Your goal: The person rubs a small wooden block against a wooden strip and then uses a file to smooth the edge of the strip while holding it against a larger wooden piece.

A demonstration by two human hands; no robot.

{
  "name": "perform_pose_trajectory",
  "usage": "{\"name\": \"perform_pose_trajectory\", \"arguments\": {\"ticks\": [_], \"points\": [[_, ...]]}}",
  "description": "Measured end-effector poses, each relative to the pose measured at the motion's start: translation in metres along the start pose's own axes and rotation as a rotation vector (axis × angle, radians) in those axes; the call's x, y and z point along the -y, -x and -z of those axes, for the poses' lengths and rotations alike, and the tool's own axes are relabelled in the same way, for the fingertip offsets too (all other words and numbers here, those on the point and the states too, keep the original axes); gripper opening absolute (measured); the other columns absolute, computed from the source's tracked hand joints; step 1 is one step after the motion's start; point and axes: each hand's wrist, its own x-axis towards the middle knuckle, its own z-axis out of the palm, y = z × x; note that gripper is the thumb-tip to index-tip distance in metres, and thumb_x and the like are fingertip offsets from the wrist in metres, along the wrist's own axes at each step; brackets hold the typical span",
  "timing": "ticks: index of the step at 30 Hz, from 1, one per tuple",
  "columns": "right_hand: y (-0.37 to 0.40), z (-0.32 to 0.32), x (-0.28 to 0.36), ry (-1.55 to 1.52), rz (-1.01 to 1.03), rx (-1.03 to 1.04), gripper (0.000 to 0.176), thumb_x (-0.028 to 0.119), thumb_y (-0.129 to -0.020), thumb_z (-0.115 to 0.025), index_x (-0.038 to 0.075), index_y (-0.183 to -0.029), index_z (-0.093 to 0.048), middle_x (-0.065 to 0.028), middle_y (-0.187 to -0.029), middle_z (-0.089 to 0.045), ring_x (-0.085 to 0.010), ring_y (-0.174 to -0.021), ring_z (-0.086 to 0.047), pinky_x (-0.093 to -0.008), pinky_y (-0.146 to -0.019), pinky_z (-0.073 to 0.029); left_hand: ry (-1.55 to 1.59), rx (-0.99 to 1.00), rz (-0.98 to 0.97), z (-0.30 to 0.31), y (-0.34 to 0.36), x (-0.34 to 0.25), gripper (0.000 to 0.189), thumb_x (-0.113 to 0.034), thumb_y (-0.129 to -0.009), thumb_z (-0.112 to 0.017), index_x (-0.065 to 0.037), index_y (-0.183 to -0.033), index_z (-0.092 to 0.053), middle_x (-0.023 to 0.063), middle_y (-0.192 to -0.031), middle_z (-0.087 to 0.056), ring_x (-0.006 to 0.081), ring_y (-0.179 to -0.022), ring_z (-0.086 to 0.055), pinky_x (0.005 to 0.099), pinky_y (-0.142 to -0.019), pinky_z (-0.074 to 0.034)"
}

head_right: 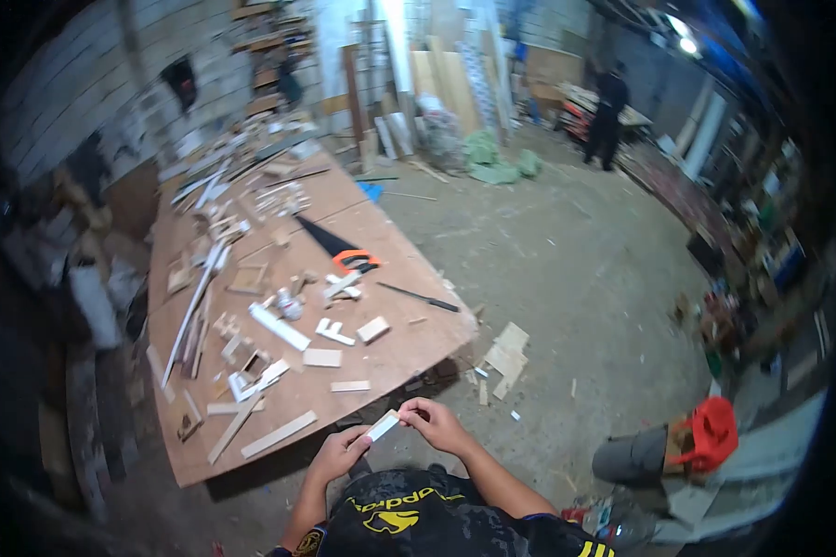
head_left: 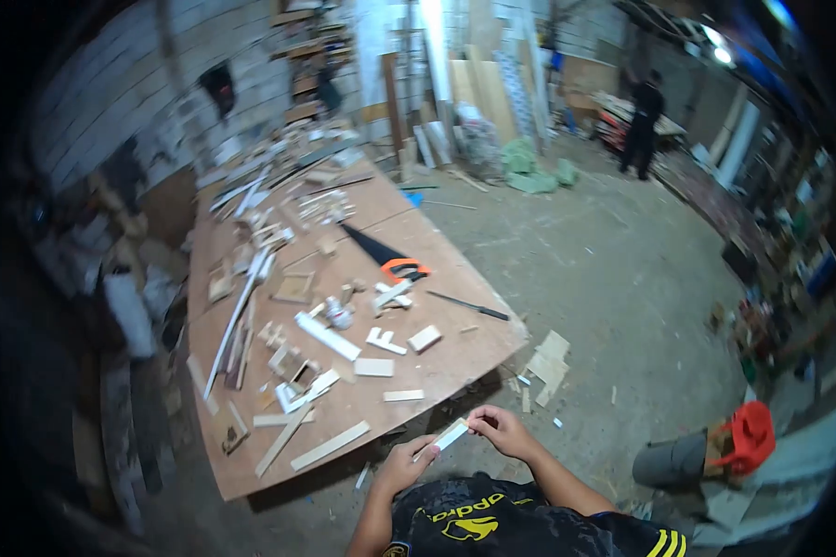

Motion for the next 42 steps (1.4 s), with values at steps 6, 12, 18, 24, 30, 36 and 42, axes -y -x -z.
{"name": "perform_pose_trajectory", "arguments": {"ticks": [6,12,18,24,30,36,42], "points": [[-0.058,-0.094,0.046,0.407,0.288,-0.126,0.016,0.012,-0.096,-0.064,-0.003,-0.1,-0.066,-0.0107,-0.084,-0.07,-0.0145,-0.076,-0.066,-0.0293,-0.073,-0.053,0.138,-0.032,0.099,0.071,0.018,0.022,0.038,-0.034,-0.103,-0.055,-0.003,-0.122,-0.064,0.0032,-0.073,-0.062,0.0127,-0.069,-0.058,0.0301,-0.067,-0.048],[-0.104,-0.131,0.001,0.09,0.075,-0.015,0.018,0.012,-0.095,-0.069,-0.002,-0.104,-0.066,-0.0014,-0.086,-0.069,-0.0058,-0.079,-0.062,-0.0216,-0.072,-0.05,0.04,-0.201,0.051,0.116,0.035,0.038,0.037,-0.035,-0.103,-0.053,-0.002,-0.119,-0.063,0.0064,-0.073,-0.063,0.0172,-0.069,-0.06,0.033,-0.068,-0.048],[-0.114,-0.146,-0.018,0.007,-0.151,0.004,0.019,0.011,-0.092,-0.069,-0.004,-0.104,-0.069,-0.0025,-0.089,-0.071,-0.0056,-0.079,-0.062,-0.0211,-0.071,-0.05,-0.059,-0.216,0.106,0.129,0.045,0.053,0.04,-0.029,-0.101,-0.055,-0.002,-0.129,-0.061,0.0244,-0.106,-0.07,0.0382,-0.1,-0.069,0.0416,-0.087,-0.052],[-0.115,-0.144,-0.022,-0.1,-0.306,-0.007,0.017,0.016,-0.092,-0.065,0.003,-0.102,-0.067,0.0018,-0.082,-0.066,-0.0052,-0.072,-0.058,-0.0212,-0.064,-0.044,-0.077,-0.195,0.097,0.131,0.035,0.04,0.034,-0.026,-0.099,-0.058,-0.004,-0.124,-0.063,0.0259,-0.113,-0.066,0.0455,-0.109,-0.062,0.0447,-0.09,-0.051],[-0.13,-0.141,-0.005,-0.244,-0.309,-0.105,0.008,0.01,-0.092,-0.061,0.005,-0.095,-0.066,0.0025,-0.078,-0.063,-0.0052,-0.067,-0.055,-0.0207,-0.062,-0.042,-0.098,-0.274,0.063,0.124,0.012,0.034,0.033,-0.026,-0.099,-0.059,-0.002,-0.121,-0.062,0.0277,-0.107,-0.067,0.0464,-0.104,-0.063,0.0468,-0.085,-0.051],[-0.142,-0.126,-0.002,-0.459,-0.333,-0.113,0.005,0.008,-0.093,-0.059,0.005,-0.095,-0.063,0.0033,-0.075,-0.057,-0.0056,-0.064,-0.051,-0.0216,-0.058,-0.041,-0.026,-0.231,0.024,0.119,-0.017,0.04,0.026,-0.017,-0.1,-0.056,0.001,-0.117,-0.062,0.0196,-0.083,-0.065,0.0368,-0.075,-0.064,0.0398,-0.07,-0.05],[-0.16,-0.106,-0.008,-0.569,-0.311,-0.059,0.005,0.008,-0.092,-0.06,0.005,-0.095,-0.063,0.0035,-0.075,-0.057,-0.0052,-0.063,-0.05,-0.0215,-0.057,-0.041,0.055,-0.219,0.058,0.113,-0.041,0.053,0.026,-0.019,-0.102,-0.052,0.001,-0.116,-0.061,0.0062,-0.071,-0.057,0.0133,-0.063,-0.055,0.0307,-0.061,-0.047]]}}
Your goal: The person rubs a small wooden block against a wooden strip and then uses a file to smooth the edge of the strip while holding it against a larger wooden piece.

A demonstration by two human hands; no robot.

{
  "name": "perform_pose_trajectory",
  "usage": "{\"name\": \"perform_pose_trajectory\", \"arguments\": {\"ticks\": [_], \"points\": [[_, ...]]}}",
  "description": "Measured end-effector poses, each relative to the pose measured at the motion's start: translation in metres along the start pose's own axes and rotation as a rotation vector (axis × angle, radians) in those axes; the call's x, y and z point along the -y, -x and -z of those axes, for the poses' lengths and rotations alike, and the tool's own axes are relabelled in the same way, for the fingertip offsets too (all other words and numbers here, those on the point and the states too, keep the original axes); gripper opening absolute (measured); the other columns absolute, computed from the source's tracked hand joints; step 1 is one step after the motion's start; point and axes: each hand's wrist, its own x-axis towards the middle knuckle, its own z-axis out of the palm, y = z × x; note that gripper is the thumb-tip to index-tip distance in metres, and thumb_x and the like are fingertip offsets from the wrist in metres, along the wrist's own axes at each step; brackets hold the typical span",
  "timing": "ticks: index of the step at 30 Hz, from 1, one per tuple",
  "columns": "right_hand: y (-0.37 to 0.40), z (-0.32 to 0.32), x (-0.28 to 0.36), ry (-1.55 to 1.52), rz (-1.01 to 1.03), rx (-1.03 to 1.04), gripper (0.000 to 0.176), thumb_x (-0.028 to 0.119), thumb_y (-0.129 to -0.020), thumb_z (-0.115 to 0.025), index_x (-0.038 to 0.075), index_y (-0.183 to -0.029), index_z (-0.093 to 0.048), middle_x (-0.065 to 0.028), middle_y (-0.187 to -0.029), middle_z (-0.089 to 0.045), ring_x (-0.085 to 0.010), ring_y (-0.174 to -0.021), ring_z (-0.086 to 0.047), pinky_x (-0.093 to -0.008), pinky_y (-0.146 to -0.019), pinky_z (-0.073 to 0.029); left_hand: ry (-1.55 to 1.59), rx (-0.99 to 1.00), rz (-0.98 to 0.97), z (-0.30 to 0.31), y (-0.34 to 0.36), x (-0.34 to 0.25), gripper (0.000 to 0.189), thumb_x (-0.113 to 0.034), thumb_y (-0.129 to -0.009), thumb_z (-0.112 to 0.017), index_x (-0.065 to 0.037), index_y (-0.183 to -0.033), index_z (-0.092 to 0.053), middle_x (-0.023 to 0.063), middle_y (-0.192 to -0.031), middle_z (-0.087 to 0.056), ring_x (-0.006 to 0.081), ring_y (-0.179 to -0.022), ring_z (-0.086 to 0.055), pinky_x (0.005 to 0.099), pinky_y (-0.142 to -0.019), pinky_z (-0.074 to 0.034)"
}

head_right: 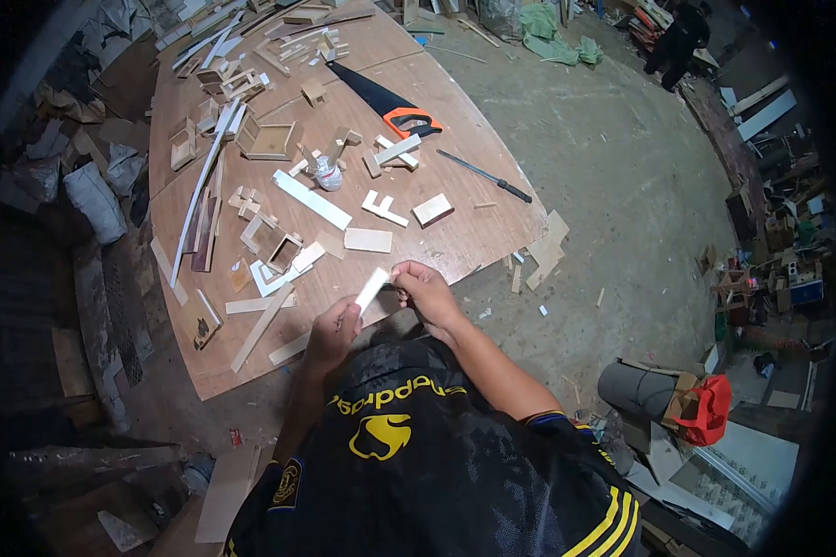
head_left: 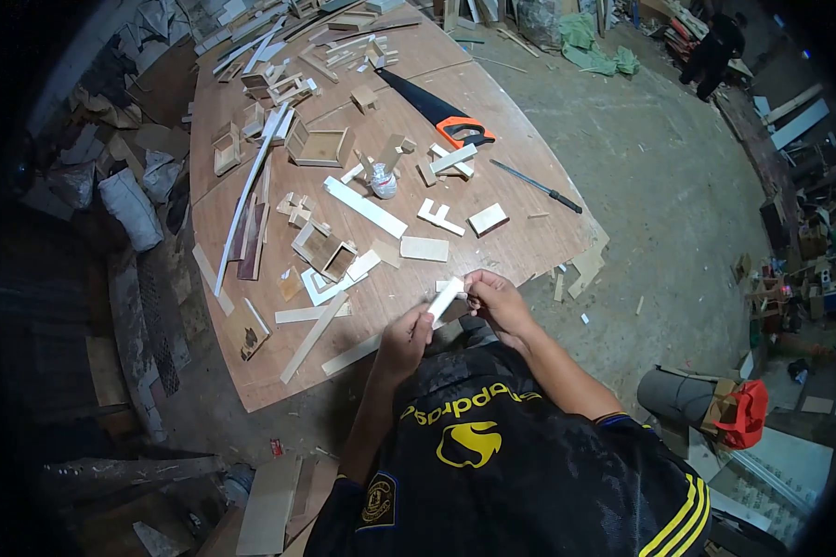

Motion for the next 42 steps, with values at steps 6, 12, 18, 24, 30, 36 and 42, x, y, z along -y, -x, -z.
{"name": "perform_pose_trajectory", "arguments": {"ticks": [6,12,18,24,30,36,42], "points": [[-0.018,0.014,0.026,0.385,0.106,0.016,0.006,0.01,-0.095,-0.058,0.006,-0.097,-0.063,0.0053,-0.076,-0.057,-0.0038,-0.065,-0.051,-0.0205,-0.061,-0.042,0.13,-0.109,0.124,0.024,-0.013,-0.005,0.034,-0.029,-0.108,-0.042,-0.001,-0.105,-0.061,-0.0031,-0.067,-0.045,0.0067,-0.058,-0.044,0.0259,-0.054,-0.039],[-0.063,0.049,0.04,0.445,0.226,0.021,0.008,0.014,-0.096,-0.064,0.008,-0.101,-0.064,0.007,-0.073,-0.057,-0.0016,-0.062,-0.047,-0.0205,-0.056,-0.037,0.226,-0.219,0.204,0.032,-0.016,0.004,0.04,-0.036,-0.108,-0.043,-0.003,-0.12,-0.063,-0.0044,-0.067,-0.046,0.0037,-0.055,-0.039,0.0215,-0.049,-0.033],[-0.11,0.147,0.055,1.181,0.334,0.062,0.019,0.023,-0.092,-0.07,0.005,-0.097,-0.064,-0.0021,-0.078,-0.064,-0.0129,-0.072,-0.058,-0.0299,-0.066,-0.048,0.3,-0.301,0.268,0.029,-0.002,0.011,0.041,-0.039,-0.107,-0.045,-0.005,-0.124,-0.06,-0.0041,-0.067,-0.046,0.0037,-0.053,-0.041,0.0206,-0.047,-0.032],[-0.149,0.177,0.055,1.847,0.177,0.097,0.026,0.022,-0.087,-0.065,0.012,-0.11,-0.069,-0.0149,-0.116,-0.066,-0.0341,-0.102,-0.065,-0.0449,-0.088,-0.053,0.396,-0.365,0.346,0.019,0.004,-0.002,0.044,-0.042,-0.106,-0.046,-0.004,-0.127,-0.056,-0.0031,-0.068,-0.047,0.0045,-0.049,-0.042,0.0212,-0.044,-0.034],[-0.206,0.145,0.036,1.97,0.429,0.047,0.061,0.023,-0.068,-0.079,0.023,-0.127,-0.061,-0.0085,-0.134,-0.057,-0.0376,-0.125,-0.052,-0.0576,-0.099,-0.044,0.412,-0.368,0.364,0.013,0.0,-0.043,0.048,-0.047,-0.105,-0.045,-0.008,-0.131,-0.054,-0.0027,-0.064,-0.047,0.0047,-0.046,-0.043,0.0221,-0.041,-0.034],[-0.216,0.157,0.034,2.023,0.349,0.156,0.071,0.034,-0.067,-0.084,0.014,-0.13,-0.056,-0.0145,-0.128,-0.058,-0.036,-0.115,-0.059,-0.0501,-0.09,-0.05,0.364,-0.451,0.323,0.008,0.008,-0.061,0.05,-0.047,-0.106,-0.043,-0.006,-0.133,-0.051,-0.0019,-0.062,-0.044,0.0054,-0.045,-0.042,0.0221,-0.041,-0.036],[-0.177,0.075,0.082,1.315,0.358,0.23,0.07,0.051,-0.075,-0.083,0.004,-0.122,-0.058,-0.0188,-0.095,-0.072,-0.0346,-0.083,-0.072,-0.0428,-0.073,-0.055,0.383,-0.472,0.321,0.0,0.004,-0.061,0.048,-0.046,-0.106,-0.044,-0.006,-0.133,-0.052,-0.0028,-0.062,-0.043,0.004,-0.046,-0.041,0.0213,-0.042,-0.036]]}}
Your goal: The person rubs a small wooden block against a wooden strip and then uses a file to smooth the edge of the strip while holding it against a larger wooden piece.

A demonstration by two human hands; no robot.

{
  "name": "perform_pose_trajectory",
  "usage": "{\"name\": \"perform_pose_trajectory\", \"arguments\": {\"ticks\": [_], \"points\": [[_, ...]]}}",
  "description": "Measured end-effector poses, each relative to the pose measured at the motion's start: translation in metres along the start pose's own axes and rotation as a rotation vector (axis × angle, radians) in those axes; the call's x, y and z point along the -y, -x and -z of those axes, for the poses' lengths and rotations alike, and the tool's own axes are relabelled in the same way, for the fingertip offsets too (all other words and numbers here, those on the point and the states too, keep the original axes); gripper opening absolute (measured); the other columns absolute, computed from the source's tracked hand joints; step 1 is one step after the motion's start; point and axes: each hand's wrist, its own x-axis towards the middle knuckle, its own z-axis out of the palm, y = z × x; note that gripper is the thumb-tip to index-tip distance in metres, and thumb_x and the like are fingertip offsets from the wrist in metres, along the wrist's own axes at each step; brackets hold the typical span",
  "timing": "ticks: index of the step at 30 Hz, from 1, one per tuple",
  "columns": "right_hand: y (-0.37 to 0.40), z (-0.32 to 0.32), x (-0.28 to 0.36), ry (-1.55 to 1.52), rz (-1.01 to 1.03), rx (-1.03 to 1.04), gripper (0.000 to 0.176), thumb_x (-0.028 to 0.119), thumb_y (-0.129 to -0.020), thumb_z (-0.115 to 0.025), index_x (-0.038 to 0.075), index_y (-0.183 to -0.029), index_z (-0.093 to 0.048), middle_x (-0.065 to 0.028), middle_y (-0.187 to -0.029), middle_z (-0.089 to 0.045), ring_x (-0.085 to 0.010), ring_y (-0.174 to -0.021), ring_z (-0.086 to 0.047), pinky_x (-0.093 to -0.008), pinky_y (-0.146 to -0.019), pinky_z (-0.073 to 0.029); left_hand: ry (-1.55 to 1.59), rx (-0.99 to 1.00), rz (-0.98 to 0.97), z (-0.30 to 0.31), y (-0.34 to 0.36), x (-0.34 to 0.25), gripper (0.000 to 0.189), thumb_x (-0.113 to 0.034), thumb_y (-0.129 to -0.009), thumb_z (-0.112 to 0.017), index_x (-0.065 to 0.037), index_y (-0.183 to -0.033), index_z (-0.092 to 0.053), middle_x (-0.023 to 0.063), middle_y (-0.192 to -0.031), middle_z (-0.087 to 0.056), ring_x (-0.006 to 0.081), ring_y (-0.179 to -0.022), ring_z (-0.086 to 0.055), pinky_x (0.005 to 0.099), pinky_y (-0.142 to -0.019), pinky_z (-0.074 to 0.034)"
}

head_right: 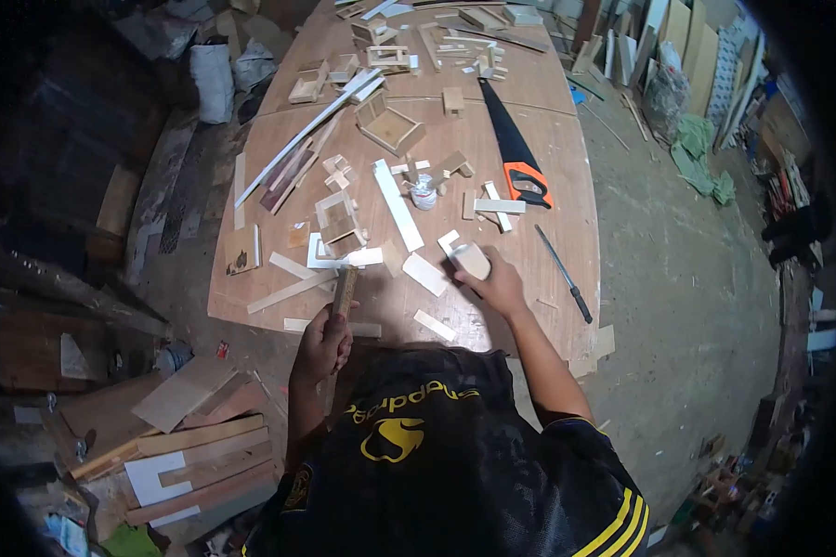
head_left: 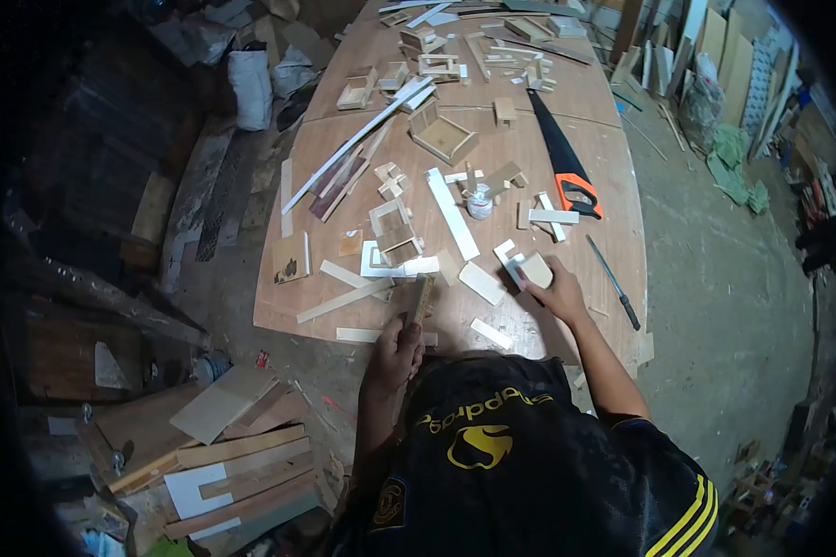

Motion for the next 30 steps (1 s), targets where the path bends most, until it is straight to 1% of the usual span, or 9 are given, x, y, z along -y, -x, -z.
{"name": "perform_pose_trajectory", "arguments": {"ticks": [3,4,6,8,12,14,18,26,30], "points": [[0.027,0.026,0.107,-0.407,0.102,-0.045,0.064,0.036,-0.082,-0.081,0.002,-0.13,-0.054,-0.0137,-0.102,-0.07,-0.0245,-0.092,-0.069,-0.0372,-0.083,-0.054,-0.045,0.021,-0.044,-0.008,-0.007,0.004,0.047,-0.045,-0.106,-0.045,-0.007,-0.133,-0.053,-0.0033,-0.063,-0.043,0.0035,-0.047,-0.041,0.0212,-0.043,-0.035],[0.03,0.016,0.115,-0.447,0.294,-0.172,0.062,0.026,-0.085,-0.08,0.002,-0.132,-0.049,-0.0136,-0.11,-0.065,-0.016,-0.086,-0.066,-0.0276,-0.067,-0.053,-0.062,0.02,-0.082,-0.01,-0.011,0.004,0.046,-0.045,-0.106,-0.046,-0.008,-0.133,-0.053,-0.0038,-0.063,-0.043,0.0032,-0.048,-0.041,0.0211,-0.043,-0.035],[0.052,0.027,0.162,-0.229,0.605,-0.424,0.069,0.024,-0.088,-0.076,0.003,-0.144,-0.041,-0.0167,-0.121,-0.06,-0.0257,-0.099,-0.066,-0.0334,-0.088,-0.051,-0.054,0.038,-0.062,-0.017,-0.018,-0.002,0.046,-0.045,-0.105,-0.048,-0.008,-0.131,-0.055,-0.004,-0.063,-0.043,0.0039,-0.05,-0.042,0.0222,-0.045,-0.035],[0.06,0.009,0.156,-0.27,0.8,-0.37,0.072,0.024,-0.089,-0.075,0.003,-0.148,-0.039,-0.0169,-0.114,-0.062,-0.0283,-0.097,-0.067,-0.0338,-0.089,-0.051,-0.047,0.048,-0.039,-0.023,-0.019,-0.013,0.045,-0.045,-0.104,-0.05,-0.008,-0.129,-0.057,-0.0041,-0.063,-0.044,0.0047,-0.051,-0.043,0.0234,-0.046,-0.035],[0.048,0.023,0.162,0.185,0.325,-0.19,0.072,0.023,-0.09,-0.072,0.003,-0.151,-0.039,-0.0191,-0.103,-0.066,-0.0314,-0.094,-0.067,-0.0354,-0.09,-0.052,-0.395,-0.004,-0.276,-0.022,-0.022,-0.005,0.042,-0.04,-0.105,-0.051,-0.001,-0.116,-0.062,-0.0031,-0.062,-0.046,0.007,-0.054,-0.043,0.026,-0.05,-0.035],[0.051,0.025,0.161,-0.027,0.49,-0.524,0.071,0.02,-0.092,-0.069,0.004,-0.152,-0.037,-0.021,-0.11,-0.067,-0.0339,-0.097,-0.066,-0.0363,-0.091,-0.051,-0.4,-0.021,-0.219,-0.006,-0.025,-0.006,0.046,-0.043,-0.104,-0.049,-0.002,-0.122,-0.06,0.0187,-0.096,-0.069,0.0274,-0.086,-0.067,0.0396,-0.077,-0.052],[0.084,0.03,0.191,-0.265,0.43,-0.5,0.068,0.018,-0.092,-0.067,0.006,-0.153,-0.037,-0.026,-0.126,-0.062,-0.0407,-0.111,-0.064,-0.0401,-0.092,-0.05,-0.231,-0.011,-0.06,-0.005,-0.014,-0.015,0.05,-0.048,-0.102,-0.05,-0.003,-0.121,-0.059,0.0173,-0.089,-0.068,0.0306,-0.082,-0.067,0.0413,-0.076,-0.052],[0.1,-0.007,0.224,-0.178,0.44,-0.537,0.07,0.016,-0.092,-0.068,0.005,-0.154,-0.035,-0.0221,-0.105,-0.067,-0.0314,-0.095,-0.068,-0.0347,-0.087,-0.05,-0.425,0.073,-0.42,0.013,-0.011,-0.015,0.045,-0.042,-0.099,-0.054,-0.002,-0.118,-0.061,0.015,-0.085,-0.067,0.0289,-0.079,-0.067,0.0422,-0.072,-0.051],[0.124,-0.023,0.227,-0.14,0.392,-0.452,0.068,0.016,-0.093,-0.066,0.004,-0.153,-0.036,-0.0208,-0.104,-0.066,-0.0265,-0.094,-0.066,-0.0331,-0.088,-0.049,-0.234,0.06,-0.321,0.031,-0.014,-0.01,0.037,-0.032,-0.099,-0.054,-0.001,-0.119,-0.061,0.012,-0.083,-0.066,0.0242,-0.077,-0.064,0.0397,-0.071,-0.05]]}}
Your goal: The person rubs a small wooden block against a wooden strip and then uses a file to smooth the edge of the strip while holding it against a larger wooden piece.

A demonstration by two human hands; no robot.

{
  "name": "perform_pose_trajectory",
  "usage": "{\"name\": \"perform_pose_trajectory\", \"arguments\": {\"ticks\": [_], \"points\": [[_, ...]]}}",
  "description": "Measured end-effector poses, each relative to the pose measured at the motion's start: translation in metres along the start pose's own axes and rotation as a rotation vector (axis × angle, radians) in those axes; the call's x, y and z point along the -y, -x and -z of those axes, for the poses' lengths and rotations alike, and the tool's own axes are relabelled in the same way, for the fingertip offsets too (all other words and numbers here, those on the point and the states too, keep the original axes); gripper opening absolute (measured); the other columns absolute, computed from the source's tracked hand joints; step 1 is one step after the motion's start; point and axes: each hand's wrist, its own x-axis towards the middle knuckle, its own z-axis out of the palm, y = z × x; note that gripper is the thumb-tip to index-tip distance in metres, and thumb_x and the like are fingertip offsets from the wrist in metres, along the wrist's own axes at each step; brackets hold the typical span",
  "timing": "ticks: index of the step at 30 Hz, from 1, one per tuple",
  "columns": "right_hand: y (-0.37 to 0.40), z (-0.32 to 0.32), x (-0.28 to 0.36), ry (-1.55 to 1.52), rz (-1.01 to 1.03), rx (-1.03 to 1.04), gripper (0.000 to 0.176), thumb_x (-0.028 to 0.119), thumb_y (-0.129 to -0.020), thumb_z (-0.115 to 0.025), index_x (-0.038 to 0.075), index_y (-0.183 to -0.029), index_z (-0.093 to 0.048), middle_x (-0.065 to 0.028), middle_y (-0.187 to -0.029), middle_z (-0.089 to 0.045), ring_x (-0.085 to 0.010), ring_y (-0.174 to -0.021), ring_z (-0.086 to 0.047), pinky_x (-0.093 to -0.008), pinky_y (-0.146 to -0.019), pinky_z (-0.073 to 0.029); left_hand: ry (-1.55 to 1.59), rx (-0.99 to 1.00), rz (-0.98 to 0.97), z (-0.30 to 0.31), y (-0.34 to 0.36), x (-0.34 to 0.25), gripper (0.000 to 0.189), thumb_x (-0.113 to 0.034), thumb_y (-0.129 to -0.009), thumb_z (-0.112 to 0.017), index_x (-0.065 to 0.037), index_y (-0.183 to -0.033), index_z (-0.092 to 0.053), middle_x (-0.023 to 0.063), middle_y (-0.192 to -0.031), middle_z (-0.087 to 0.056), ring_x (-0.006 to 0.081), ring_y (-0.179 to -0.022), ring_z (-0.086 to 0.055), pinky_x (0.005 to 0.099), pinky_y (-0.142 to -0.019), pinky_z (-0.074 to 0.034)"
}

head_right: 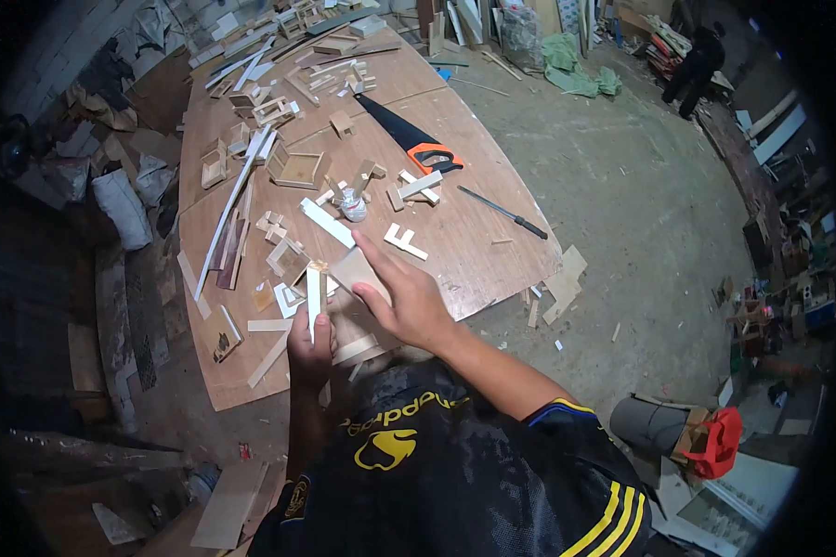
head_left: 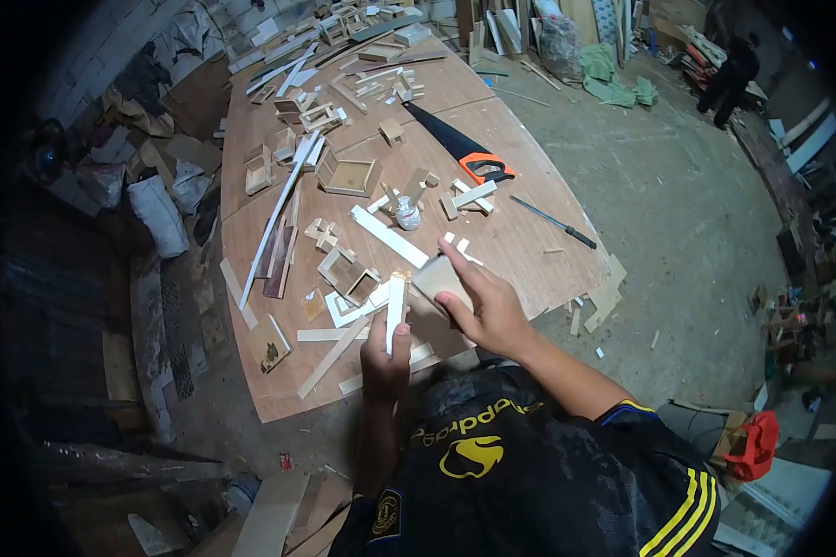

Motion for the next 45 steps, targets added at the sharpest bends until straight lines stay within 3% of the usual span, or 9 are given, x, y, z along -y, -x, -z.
{"name": "perform_pose_trajectory", "arguments": {"ticks": [6,10,15,22,25,33,36,39,45], "points": [[0.023,0.014,0.022,-0.233,-0.346,-0.207,0.082,0.017,-0.09,-0.07,0.007,-0.158,-0.024,-0.0143,-0.102,-0.066,-0.0205,-0.092,-0.063,-0.0325,-0.089,-0.049,0.171,0.254,-0.158,0.001,-0.001,0.018,0.025,-0.021,-0.104,-0.051,0.0,-0.115,-0.058,0.0031,-0.075,-0.055,0.0084,-0.068,-0.048,0.0261,-0.062,-0.041],[0.039,0.027,0.029,-0.083,-0.204,-0.221,0.102,0.026,-0.081,-0.081,0.006,-0.159,-0.02,-0.0228,-0.137,-0.055,-0.0266,-0.123,-0.056,-0.0375,-0.105,-0.041,0.157,0.508,-0.079,-0.01,0.007,-0.001,0.026,-0.025,-0.105,-0.051,-0.001,-0.114,-0.055,0.0026,-0.07,-0.057,0.009,-0.065,-0.052,0.0256,-0.06,-0.042],[0.07,0.047,0.036,0.064,-0.148,-0.204,0.088,0.022,-0.09,-0.07,0.005,-0.159,-0.018,-0.0289,-0.154,-0.037,-0.0417,-0.142,-0.038,-0.0411,-0.115,-0.033,0.101,0.573,-0.245,-0.026,0.016,-0.019,0.025,-0.024,-0.105,-0.051,-0.001,-0.11,-0.057,0.0028,-0.067,-0.056,0.0095,-0.063,-0.053,0.0262,-0.058,-0.041],[0.115,0.082,0.048,0.119,-0.201,-0.275,0.085,0.021,-0.092,-0.069,0.004,-0.159,-0.018,-0.0291,-0.154,-0.036,-0.0391,-0.144,-0.038,-0.0395,-0.115,-0.031,0.128,0.688,-0.175,-0.064,0.037,-0.028,0.036,-0.037,-0.107,-0.044,-0.003,-0.107,-0.056,-0.0009,-0.064,-0.048,0.0076,-0.056,-0.045,0.0237,-0.051,-0.036],[0.154,0.106,0.028,0.276,-0.251,-0.127,0.084,0.021,-0.092,-0.067,0.013,-0.16,-0.02,-0.03,-0.127,-0.058,-0.0437,-0.116,-0.06,-0.044,-0.099,-0.046,0.272,0.76,0.026,-0.079,0.052,-0.034,0.041,-0.045,-0.107,-0.042,-0.005,-0.103,-0.053,-0.0023,-0.062,-0.043,0.0058,-0.051,-0.039,0.0223,-0.046,-0.031],[0.245,0.208,0.047,0.297,-0.174,-0.499,0.086,0.018,-0.088,-0.073,0.003,-0.157,-0.024,-0.0248,-0.151,-0.042,-0.0394,-0.13,-0.053,-0.0385,-0.107,-0.042,0.247,1.044,0.388,-0.183,0.113,-0.066,0.052,-0.057,-0.105,-0.036,-0.007,-0.103,-0.049,0.0007,-0.06,-0.043,0.0078,-0.041,-0.035,0.0236,-0.038,-0.027],[0.275,0.232,0.059,0.548,-0.19,-0.371,0.081,0.016,-0.085,-0.074,0.012,-0.155,-0.034,-0.017,-0.105,-0.059,-0.0373,-0.085,-0.063,-0.0394,-0.071,-0.053,0.189,1.122,0.403,-0.225,0.143,-0.082,0.052,-0.058,-0.105,-0.034,-0.008,-0.102,-0.048,0.0001,-0.061,-0.043,0.0078,-0.042,-0.035,0.0237,-0.038,-0.027],[0.317,0.248,0.033,0.644,-0.221,-0.411,0.08,0.022,-0.088,-0.07,0.028,-0.157,-0.03,-0.0107,-0.088,-0.052,-0.0307,-0.075,-0.06,-0.0427,-0.064,-0.051,0.154,1.161,0.513,-0.258,0.161,-0.093,0.05,-0.058,-0.106,-0.031,-0.011,-0.099,-0.048,-0.0011,-0.06,-0.04,0.0078,-0.041,-0.033,0.0236,-0.038,-0.025],[0.368,0.287,0.023,0.588,-0.437,-0.585,0.081,0.022,-0.089,-0.07,0.025,-0.158,-0.027,-0.0141,-0.095,-0.055,-0.0362,-0.077,-0.062,-0.0453,-0.065,-0.052,0.043,1.261,0.554,-0.308,0.196,-0.098,0.053,-0.059,-0.105,-0.031,-0.009,-0.098,-0.049,-0.0008,-0.06,-0.041,0.0084,-0.042,-0.035,0.0243,-0.038,-0.028]]}}
